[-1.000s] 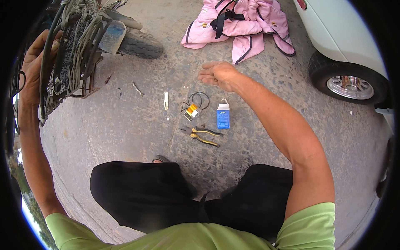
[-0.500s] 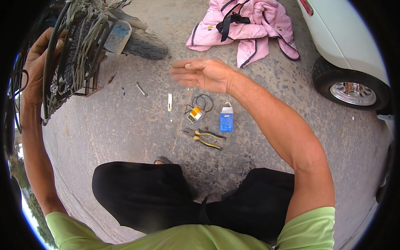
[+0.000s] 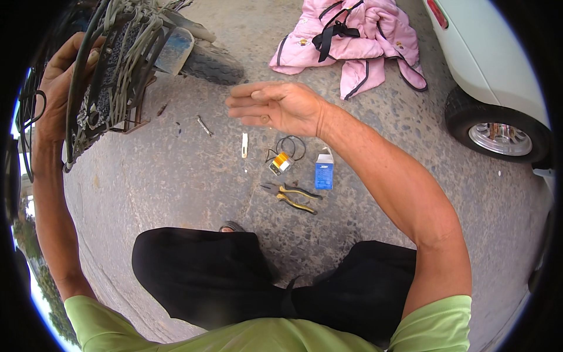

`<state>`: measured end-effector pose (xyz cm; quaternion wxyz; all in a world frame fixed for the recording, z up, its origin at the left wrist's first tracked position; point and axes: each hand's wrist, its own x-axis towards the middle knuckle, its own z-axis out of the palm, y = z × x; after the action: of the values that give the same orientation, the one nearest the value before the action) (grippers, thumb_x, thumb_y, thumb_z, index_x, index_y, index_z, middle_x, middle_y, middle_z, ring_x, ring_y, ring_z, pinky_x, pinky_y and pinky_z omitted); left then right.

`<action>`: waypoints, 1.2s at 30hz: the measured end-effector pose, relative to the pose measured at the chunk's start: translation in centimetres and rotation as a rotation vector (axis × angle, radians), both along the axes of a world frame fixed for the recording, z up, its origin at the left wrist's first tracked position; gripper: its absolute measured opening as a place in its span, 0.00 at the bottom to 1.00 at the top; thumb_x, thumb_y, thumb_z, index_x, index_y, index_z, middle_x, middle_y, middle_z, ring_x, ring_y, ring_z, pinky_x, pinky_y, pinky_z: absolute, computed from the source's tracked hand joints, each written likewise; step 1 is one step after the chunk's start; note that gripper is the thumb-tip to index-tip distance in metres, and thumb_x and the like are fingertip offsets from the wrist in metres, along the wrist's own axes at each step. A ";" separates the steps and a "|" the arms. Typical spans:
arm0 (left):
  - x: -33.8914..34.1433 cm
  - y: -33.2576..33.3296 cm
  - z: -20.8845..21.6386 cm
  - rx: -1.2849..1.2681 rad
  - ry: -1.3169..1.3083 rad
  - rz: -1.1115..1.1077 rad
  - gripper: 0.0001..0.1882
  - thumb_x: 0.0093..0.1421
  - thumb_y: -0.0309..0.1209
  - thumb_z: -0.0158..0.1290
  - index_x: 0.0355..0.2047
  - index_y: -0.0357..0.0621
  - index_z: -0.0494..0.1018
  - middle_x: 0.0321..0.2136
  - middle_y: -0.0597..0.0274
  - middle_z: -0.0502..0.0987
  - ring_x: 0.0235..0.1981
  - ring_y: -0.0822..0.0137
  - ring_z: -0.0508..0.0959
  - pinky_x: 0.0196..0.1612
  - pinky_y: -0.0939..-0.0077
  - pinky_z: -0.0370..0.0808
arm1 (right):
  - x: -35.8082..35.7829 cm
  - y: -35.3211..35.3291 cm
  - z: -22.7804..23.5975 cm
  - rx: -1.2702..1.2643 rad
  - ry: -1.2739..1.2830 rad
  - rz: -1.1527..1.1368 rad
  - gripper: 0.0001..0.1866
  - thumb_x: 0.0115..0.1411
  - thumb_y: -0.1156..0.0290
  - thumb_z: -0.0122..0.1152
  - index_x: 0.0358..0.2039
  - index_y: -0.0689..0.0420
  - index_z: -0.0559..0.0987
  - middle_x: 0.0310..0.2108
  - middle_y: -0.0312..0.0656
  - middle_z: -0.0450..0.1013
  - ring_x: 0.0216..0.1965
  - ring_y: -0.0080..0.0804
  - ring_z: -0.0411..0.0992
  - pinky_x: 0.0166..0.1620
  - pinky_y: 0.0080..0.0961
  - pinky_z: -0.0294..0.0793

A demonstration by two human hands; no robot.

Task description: The person retrieves a small cylindrical electronic component and a zip tie from a metal cart, then attaches the component to a bicycle basket using the zip tie. The person manipulates wires and secures the component to the basket frame.

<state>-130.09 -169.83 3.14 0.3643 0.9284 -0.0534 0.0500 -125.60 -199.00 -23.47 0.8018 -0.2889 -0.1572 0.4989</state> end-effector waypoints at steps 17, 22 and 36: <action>-0.6 -1.1 0.0 -0.016 -0.011 -0.051 0.13 0.57 0.32 0.63 0.40 0.44 0.76 0.33 0.64 0.78 0.30 0.76 0.77 0.34 0.83 0.74 | 0.3 1.6 2.9 -0.234 0.158 -0.231 0.24 0.65 0.73 0.43 0.61 0.65 0.67 0.30 0.30 0.65 0.23 0.16 0.55 0.22 0.13 0.55; -0.8 -1.6 -0.2 -0.027 -0.018 -0.068 0.12 0.57 0.31 0.63 0.38 0.43 0.75 0.31 0.65 0.78 0.28 0.76 0.76 0.31 0.84 0.73 | 0.7 0.8 2.1 -0.435 0.013 -0.233 0.24 0.64 0.73 0.42 0.60 0.65 0.69 0.28 0.29 0.62 0.24 0.15 0.54 0.24 0.14 0.55; -1.2 -4.3 -2.1 -0.106 -0.057 -0.197 0.09 0.56 0.29 0.64 0.34 0.42 0.74 0.25 0.67 0.77 0.21 0.78 0.74 0.24 0.87 0.70 | 0.4 0.7 -2.2 -0.701 -0.224 -0.207 0.22 0.65 0.74 0.51 0.59 0.66 0.69 0.42 0.41 0.77 0.25 0.16 0.67 0.24 0.13 0.64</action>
<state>-131.32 -174.11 1.02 0.4146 0.8962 -0.1523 0.0432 -125.16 -198.29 -25.69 0.6784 -0.6127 -0.0338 0.4039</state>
